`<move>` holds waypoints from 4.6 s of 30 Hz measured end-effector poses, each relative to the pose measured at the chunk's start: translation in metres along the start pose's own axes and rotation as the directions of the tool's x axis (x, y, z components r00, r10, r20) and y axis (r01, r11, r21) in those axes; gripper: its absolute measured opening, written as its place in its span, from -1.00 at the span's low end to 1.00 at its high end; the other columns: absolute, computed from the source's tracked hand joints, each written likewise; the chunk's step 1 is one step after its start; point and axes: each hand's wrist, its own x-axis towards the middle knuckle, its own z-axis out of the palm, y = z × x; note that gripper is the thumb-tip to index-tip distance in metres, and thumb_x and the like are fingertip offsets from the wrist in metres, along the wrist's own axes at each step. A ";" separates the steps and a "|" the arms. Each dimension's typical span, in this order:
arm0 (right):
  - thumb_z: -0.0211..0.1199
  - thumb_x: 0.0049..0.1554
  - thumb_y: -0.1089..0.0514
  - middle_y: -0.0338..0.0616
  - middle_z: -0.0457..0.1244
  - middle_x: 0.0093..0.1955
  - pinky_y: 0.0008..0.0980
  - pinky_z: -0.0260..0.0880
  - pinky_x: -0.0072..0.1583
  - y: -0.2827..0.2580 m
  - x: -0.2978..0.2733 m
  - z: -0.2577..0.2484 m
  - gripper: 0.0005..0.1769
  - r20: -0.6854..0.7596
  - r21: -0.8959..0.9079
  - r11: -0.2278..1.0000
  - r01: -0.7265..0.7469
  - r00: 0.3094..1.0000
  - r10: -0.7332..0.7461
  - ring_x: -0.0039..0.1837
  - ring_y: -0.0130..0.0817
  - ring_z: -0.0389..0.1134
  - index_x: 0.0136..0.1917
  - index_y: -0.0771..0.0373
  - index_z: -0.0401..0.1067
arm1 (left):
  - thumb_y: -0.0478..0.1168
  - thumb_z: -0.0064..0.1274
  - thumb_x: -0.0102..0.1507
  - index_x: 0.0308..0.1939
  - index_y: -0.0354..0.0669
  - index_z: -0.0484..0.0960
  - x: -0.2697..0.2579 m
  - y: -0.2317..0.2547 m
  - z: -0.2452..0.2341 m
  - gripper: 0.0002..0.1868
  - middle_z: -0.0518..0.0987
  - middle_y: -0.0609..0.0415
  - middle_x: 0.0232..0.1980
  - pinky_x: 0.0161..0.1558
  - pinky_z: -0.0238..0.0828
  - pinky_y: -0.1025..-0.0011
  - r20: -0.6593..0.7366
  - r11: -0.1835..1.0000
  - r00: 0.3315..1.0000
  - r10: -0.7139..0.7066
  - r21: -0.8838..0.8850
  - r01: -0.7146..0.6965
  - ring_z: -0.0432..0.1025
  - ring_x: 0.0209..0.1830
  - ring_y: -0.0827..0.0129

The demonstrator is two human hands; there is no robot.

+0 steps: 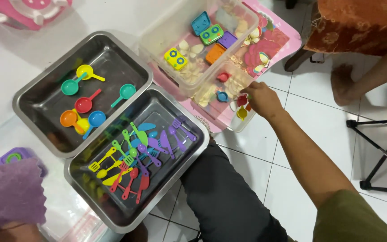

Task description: Wiping small plastic toy parts with a cloth and organizing them into trays.

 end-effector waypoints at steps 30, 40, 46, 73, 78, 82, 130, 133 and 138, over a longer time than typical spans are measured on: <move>0.19 0.14 0.39 -0.08 0.16 0.09 -0.41 0.33 -0.02 -0.419 -0.073 -0.207 -0.48 -0.351 0.669 0.385 0.636 0.727 -0.590 -0.01 -0.38 0.26 0.34 0.29 0.14 | -0.14 -0.03 0.37 0.00 -0.42 0.66 -0.028 0.032 0.021 -0.64 0.67 -0.01 -0.14 -0.22 0.47 0.55 -0.018 0.995 0.995 0.100 -0.023 -0.100 0.53 -0.23 0.45; 0.53 0.00 0.39 0.04 0.40 0.06 -0.31 0.44 0.04 -0.455 -0.090 -0.195 -0.49 -0.585 0.330 0.449 0.830 0.553 -0.593 -0.02 -0.22 0.42 0.22 0.45 0.49 | -0.04 -0.04 0.39 -0.23 -0.27 0.65 -0.037 0.036 0.009 -0.64 0.51 0.17 -0.40 -0.42 0.19 0.63 0.047 0.992 0.992 -0.119 -0.044 0.121 0.30 -0.44 0.62; 0.34 0.09 0.52 0.03 0.34 0.08 -0.38 0.43 0.26 -0.432 -0.078 -0.192 -0.49 -0.385 0.822 0.207 0.531 0.785 -0.486 0.08 -0.31 0.37 0.31 0.53 0.35 | -0.16 -0.17 0.43 -0.28 -0.39 0.56 -0.039 0.048 0.027 -0.64 0.43 0.00 0.08 -0.03 0.30 0.46 0.275 0.911 0.921 0.276 0.231 -0.342 0.32 -0.04 0.37; 0.41 0.05 0.44 0.08 0.37 0.21 -0.36 0.42 0.12 -0.422 -0.076 -0.202 -0.50 -0.546 0.552 0.360 0.752 0.653 -0.526 0.07 -0.23 0.41 0.27 0.47 0.47 | -0.10 -0.23 0.44 -0.35 -0.40 0.55 -0.041 0.031 0.041 -0.55 0.29 -0.27 0.35 0.25 0.23 0.24 0.316 0.715 0.903 0.291 0.555 -0.425 0.27 0.27 0.03; 0.42 0.08 0.40 0.00 0.35 0.10 -0.41 0.36 0.02 -0.425 -0.076 -0.208 -0.50 -0.526 0.577 0.340 0.742 0.657 -0.541 -0.03 -0.32 0.35 0.29 0.41 0.47 | -0.08 -0.21 0.55 0.23 -0.37 0.49 -0.043 0.008 0.038 -0.60 0.56 -0.02 0.20 0.27 0.31 0.43 0.378 0.780 0.925 0.028 -0.588 0.216 0.44 0.19 0.44; 0.48 0.00 0.42 0.06 0.35 0.13 -0.41 0.32 -0.02 -0.428 -0.083 -0.212 -0.51 -0.565 0.546 0.316 0.776 0.620 -0.545 -0.04 -0.28 0.33 0.22 0.49 0.50 | -0.05 -0.24 0.56 0.32 -0.29 0.44 -0.042 0.011 0.032 -0.59 0.56 0.01 0.21 0.25 0.34 0.41 0.362 0.715 0.930 0.063 -0.666 0.211 0.46 0.16 0.43; 0.50 -0.05 0.33 -0.07 0.36 0.05 -0.38 0.34 0.13 -0.423 -0.063 -0.201 -0.49 -0.438 0.738 0.400 0.543 0.837 -0.329 0.04 -0.32 0.33 0.18 0.34 0.48 | 0.04 -0.23 0.42 -0.10 -0.35 0.57 -0.049 0.018 0.043 -0.52 0.58 0.03 -0.17 -0.06 0.46 0.42 0.181 0.991 0.980 -0.088 0.118 0.067 0.43 -0.22 0.48; 0.50 -0.06 0.33 -0.14 0.34 0.00 -0.44 0.38 0.10 -0.424 -0.073 -0.202 -0.49 -0.369 0.801 0.354 0.483 0.864 -0.343 0.00 -0.40 0.34 0.18 0.31 0.49 | 0.02 -0.24 0.45 -0.04 -0.32 0.56 -0.045 0.015 0.038 -0.55 0.56 0.06 -0.26 -0.28 0.35 0.53 0.200 0.998 0.978 -0.066 0.029 0.061 0.38 -0.35 0.55; 0.46 -0.05 0.36 -0.09 0.37 0.02 -0.43 0.39 0.11 -0.421 -0.068 -0.205 -0.49 -0.428 0.737 0.376 0.562 0.818 -0.384 -0.01 -0.36 0.38 0.19 0.35 0.49 | 0.08 -0.15 0.42 -0.18 -0.27 0.51 -0.040 0.008 0.037 -0.57 0.29 0.21 -0.51 -0.48 0.06 0.59 0.070 0.975 0.976 -0.208 -0.070 0.212 0.12 -0.56 0.61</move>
